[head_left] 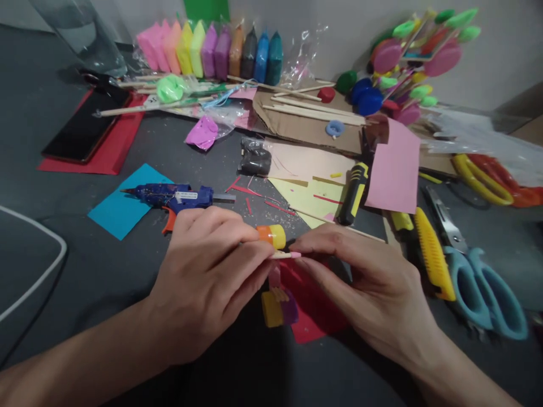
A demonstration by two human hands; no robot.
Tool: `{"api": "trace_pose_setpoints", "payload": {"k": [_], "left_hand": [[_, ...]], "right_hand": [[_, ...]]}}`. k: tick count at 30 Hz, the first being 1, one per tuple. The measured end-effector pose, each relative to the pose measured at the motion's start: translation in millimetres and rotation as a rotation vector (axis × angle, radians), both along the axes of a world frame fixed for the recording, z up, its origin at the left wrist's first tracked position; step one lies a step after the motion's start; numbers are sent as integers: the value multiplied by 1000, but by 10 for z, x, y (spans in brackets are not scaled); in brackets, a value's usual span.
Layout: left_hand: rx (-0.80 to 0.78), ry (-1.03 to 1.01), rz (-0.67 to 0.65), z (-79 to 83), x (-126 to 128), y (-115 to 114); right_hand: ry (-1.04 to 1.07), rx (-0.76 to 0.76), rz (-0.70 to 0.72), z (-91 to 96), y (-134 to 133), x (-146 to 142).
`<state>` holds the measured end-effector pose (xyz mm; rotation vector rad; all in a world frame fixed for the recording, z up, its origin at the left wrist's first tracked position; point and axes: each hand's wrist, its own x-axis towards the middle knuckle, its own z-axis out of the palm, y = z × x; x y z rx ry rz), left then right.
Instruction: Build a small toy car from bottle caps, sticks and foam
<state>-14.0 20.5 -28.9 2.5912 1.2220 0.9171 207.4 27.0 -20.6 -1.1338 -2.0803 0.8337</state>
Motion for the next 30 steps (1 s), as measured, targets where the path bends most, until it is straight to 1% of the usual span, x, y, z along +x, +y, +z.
{"api": "trace_pose_setpoints", "payload": {"k": [4,10,21,26,30], "left_hand": [[-29,-11,-29,-8,3,-3],[-35,-26,7,-7,21,8],[-65,-20,-1,-2,26,13],[-77,-41,15,32,24,8],[-61,-13,24,56,9,8]], "right_hand": [[1,4,-12,10,-16,-13],[22,-6,-22,25,-34,-27],[-23,3,-22,14,-17,-30],[-9,5,-22,19,-22,-27],[-1,-10,-28,32,-25,-27]]}}
